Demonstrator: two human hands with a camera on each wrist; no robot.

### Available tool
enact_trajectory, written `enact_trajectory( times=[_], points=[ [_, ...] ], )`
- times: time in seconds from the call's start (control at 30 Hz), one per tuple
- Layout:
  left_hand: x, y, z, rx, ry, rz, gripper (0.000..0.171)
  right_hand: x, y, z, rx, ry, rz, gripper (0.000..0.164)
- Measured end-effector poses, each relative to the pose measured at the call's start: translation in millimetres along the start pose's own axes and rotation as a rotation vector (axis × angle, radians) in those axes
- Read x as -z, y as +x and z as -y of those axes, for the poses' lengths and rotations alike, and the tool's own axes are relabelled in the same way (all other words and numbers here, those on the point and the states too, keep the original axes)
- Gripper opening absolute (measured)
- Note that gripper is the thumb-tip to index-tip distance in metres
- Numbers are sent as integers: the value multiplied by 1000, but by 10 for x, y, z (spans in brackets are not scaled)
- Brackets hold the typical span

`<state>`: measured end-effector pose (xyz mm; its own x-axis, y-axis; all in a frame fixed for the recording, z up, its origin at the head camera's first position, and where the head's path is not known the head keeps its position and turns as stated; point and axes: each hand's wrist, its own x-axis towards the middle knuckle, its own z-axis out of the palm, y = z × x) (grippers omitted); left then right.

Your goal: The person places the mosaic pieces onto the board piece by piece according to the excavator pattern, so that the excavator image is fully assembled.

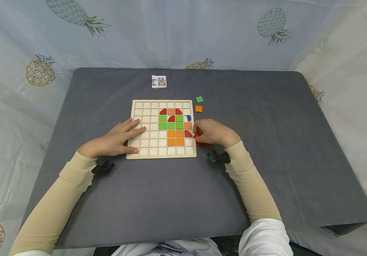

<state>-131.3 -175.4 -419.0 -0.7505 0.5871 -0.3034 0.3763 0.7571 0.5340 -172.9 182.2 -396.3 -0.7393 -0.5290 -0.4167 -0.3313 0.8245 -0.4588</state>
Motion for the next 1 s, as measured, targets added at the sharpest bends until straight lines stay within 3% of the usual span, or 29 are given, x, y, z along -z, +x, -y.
enact_trajectory(
  times=[0.53, 1.0],
  points=[
    [-11, -5, -10, 6, -4, -1, 79, -57, 30, 92, 72, 34, -4, 19],
    [-8, 11, 1, 9, 5, -1, 79, -138, 40, 237, 185, -26, 22, 11]
  ],
)
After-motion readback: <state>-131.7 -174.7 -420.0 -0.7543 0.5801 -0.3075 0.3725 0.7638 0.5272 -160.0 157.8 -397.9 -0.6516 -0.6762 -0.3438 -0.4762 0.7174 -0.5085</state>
